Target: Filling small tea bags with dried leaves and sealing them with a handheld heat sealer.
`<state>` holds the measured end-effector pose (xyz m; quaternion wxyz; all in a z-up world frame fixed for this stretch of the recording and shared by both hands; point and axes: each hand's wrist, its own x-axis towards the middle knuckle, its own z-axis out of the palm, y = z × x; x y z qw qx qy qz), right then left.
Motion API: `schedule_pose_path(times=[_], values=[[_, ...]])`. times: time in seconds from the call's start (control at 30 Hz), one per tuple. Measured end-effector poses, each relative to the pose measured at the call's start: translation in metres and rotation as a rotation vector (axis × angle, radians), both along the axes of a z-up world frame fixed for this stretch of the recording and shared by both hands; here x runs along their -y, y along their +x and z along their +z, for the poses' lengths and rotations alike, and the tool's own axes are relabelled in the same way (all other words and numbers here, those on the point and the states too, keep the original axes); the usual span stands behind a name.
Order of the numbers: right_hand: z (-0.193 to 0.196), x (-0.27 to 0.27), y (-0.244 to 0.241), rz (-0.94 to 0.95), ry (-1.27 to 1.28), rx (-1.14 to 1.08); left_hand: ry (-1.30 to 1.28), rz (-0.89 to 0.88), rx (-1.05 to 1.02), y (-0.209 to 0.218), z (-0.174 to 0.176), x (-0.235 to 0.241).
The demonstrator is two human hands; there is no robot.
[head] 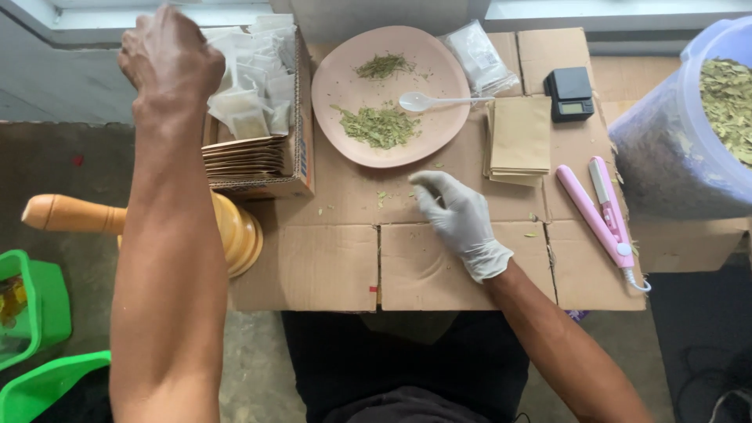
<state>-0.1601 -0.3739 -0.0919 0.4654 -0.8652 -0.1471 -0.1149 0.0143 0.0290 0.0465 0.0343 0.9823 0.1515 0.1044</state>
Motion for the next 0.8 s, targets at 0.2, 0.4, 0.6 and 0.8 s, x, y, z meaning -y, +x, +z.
schedule_pose_path(times=[0.2, 0.4, 0.6, 0.8], values=[[0.020, -0.074, 0.013, 0.214, -0.423, 0.297, 0.167, -0.213, 0.448, -0.038, 0.025, 0.008], [0.001, -0.145, 0.044, 0.219, -0.433, 0.443, -0.091, -0.283, 0.418, -0.126, 0.082, 0.074], [-0.011, -0.168, 0.061, 0.179, -0.472, 0.522, -0.122, -0.327, 0.437, -0.143, 0.073, 0.072], [-0.007, -0.172, 0.074, 0.189, -0.445, 0.540, -0.172, -0.295, 0.395, -0.142, 0.058, 0.065]])
